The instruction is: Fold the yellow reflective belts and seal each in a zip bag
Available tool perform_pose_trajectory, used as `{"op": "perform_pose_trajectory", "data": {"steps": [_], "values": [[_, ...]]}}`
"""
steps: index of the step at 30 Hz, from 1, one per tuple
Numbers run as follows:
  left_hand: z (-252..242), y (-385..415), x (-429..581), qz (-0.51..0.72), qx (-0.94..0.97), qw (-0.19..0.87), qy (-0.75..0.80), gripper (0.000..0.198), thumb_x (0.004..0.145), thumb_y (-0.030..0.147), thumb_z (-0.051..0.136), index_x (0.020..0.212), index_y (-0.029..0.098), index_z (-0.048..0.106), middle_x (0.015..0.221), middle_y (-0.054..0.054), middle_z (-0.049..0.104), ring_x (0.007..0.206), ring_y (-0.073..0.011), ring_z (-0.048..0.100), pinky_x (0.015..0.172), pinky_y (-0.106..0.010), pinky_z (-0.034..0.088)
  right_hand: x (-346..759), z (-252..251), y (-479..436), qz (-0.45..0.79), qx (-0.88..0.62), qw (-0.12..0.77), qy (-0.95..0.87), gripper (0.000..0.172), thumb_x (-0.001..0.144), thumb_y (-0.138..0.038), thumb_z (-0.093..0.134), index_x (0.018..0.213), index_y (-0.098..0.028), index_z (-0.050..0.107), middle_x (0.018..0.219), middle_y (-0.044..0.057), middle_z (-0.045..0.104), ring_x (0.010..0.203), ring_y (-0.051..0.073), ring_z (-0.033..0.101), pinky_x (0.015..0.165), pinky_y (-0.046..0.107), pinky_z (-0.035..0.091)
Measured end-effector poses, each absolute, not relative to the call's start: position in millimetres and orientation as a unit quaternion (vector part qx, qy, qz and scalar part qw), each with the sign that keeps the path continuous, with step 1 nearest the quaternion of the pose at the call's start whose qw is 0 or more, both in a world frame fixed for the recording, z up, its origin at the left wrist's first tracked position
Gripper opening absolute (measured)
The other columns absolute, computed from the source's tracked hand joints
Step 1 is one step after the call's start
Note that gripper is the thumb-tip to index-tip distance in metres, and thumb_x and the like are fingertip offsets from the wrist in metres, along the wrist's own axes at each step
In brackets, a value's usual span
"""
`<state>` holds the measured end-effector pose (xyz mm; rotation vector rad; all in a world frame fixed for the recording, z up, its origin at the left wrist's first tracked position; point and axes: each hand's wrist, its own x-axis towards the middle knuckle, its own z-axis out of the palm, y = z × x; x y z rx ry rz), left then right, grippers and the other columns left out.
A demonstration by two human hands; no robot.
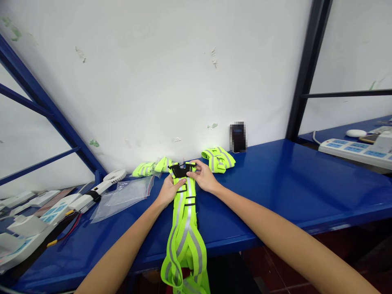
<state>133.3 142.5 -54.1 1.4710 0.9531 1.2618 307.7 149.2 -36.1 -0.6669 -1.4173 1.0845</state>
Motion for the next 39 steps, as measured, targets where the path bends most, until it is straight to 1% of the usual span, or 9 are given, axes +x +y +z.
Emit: {"op": "perform_pose_trajectory", "data": {"steps": [9, 15, 19, 21, 23, 26, 30, 35, 39], "values": [[-49, 139, 136, 0.542, 0.567, 0.492, 0.377, 0.050, 0.064, 0.035, 0.082, 0.106, 0.014, 0.065, 0.107, -0.011, 0.071, 0.101, -0.0268, 0.065, 0.088, -0.037, 0.050, 307, -37, 146, 0.409, -0.271, 0.576, -0.654, 0.023, 0.074, -0.032, 0.070, 0.089, -0.021, 0.057, 0.089, 0.001, 0.061, 0.086, 0.019, 0.060, 0.077, 0.030, 0.050], [-42, 134, 140, 0.523, 0.503, 0.594, 0.347, 0.052, 0.076, 0.055, 0.067, 0.103, 0.011, 0.064, 0.089, -0.011, 0.072, 0.085, -0.0244, 0.069, 0.078, -0.035, 0.053, 307, -39, 147, 0.363, -0.286, 0.575, -0.675, 0.013, 0.076, -0.027, 0.067, 0.084, -0.020, 0.060, 0.088, 0.002, 0.063, 0.087, 0.020, 0.061, 0.085, 0.036, 0.048], [-42, 136, 140, 0.531, 0.471, 0.594, 0.378, 0.055, 0.074, 0.059, 0.066, 0.099, 0.010, 0.065, 0.082, -0.009, 0.071, 0.077, -0.0225, 0.069, 0.073, -0.034, 0.053, 306, -41, 148, 0.365, -0.292, 0.571, -0.675, 0.011, 0.074, -0.022, 0.066, 0.083, -0.020, 0.061, 0.092, 0.003, 0.066, 0.091, 0.021, 0.062, 0.086, 0.036, 0.049], [-44, 137, 139, 0.540, 0.478, 0.573, 0.389, 0.053, 0.073, 0.057, 0.068, 0.100, 0.011, 0.066, 0.081, -0.007, 0.071, 0.075, -0.0217, 0.068, 0.071, -0.032, 0.053, 306, -41, 148, 0.371, -0.300, 0.580, -0.660, 0.018, 0.071, -0.021, 0.069, 0.088, -0.021, 0.064, 0.097, 0.004, 0.066, 0.096, 0.021, 0.062, 0.088, 0.036, 0.049], [-45, 139, 137, 0.553, 0.494, 0.544, 0.393, 0.052, 0.074, 0.056, 0.067, 0.101, 0.012, 0.066, 0.082, -0.006, 0.071, 0.074, -0.0214, 0.068, 0.071, -0.032, 0.052, 306, -40, 149, 0.411, -0.317, 0.586, -0.622, 0.037, 0.066, -0.019, 0.074, 0.101, -0.021, 0.065, 0.101, 0.004, 0.067, 0.097, 0.021, 0.063, 0.088, 0.036, 0.049], [-45, 140, 135, 0.563, 0.526, 0.501, 0.395, 0.051, 0.076, 0.056, 0.065, 0.104, 0.013, 0.065, 0.086, -0.006, 0.072, 0.079, -0.0217, 0.067, 0.074, -0.031, 0.051, 307, -40, 150, 0.527, -0.348, 0.545, -0.551, 0.059, 0.061, -0.022, 0.080, 0.117, -0.021, 0.060, 0.088, 0.003, 0.070, 0.079, 0.020, 0.066, 0.073, 0.035, 0.054], [-44, 139, 132, 0.552, 0.548, 0.484, 0.401, 0.051, 0.075, 0.056, 0.065, 0.105, 0.014, 0.064, 0.090, -0.007, 0.071, 0.083, -0.0215, 0.066, 0.078, -0.031, 0.049, 308, -40, 150, 0.568, -0.364, 0.513, -0.531, 0.054, 0.062, -0.027, 0.081, 0.111, -0.017, 0.063, 0.070, 0.001, 0.069, 0.059, 0.018, 0.063, 0.056, 0.031, 0.052], [-45, 139, 131, 0.539, 0.546, 0.506, 0.394, 0.052, 0.073, 0.054, 0.068, 0.109, 0.017, 0.061, 0.091, -0.005, 0.068, 0.080, -0.0185, 0.064, 0.077, -0.029, 0.048, 311, -41, 153, 0.504, -0.354, 0.533, -0.581, 0.051, 0.060, -0.024, 0.082, 0.107, -0.018, 0.063, 0.075, 0.002, 0.071, 0.068, 0.020, 0.067, 0.066, 0.033, 0.055], [-48, 140, 131, 0.541, 0.547, 0.528, 0.359, 0.052, 0.074, 0.050, 0.070, 0.114, 0.019, 0.057, 0.097, -0.004, 0.067, 0.084, -0.0175, 0.064, 0.078, -0.029, 0.049, 312, -38, 152, 0.480, -0.350, 0.529, -0.607, 0.052, 0.064, -0.022, 0.079, 0.113, -0.019, 0.061, 0.078, 0.002, 0.072, 0.073, 0.022, 0.068, 0.070, 0.036, 0.056]]}}
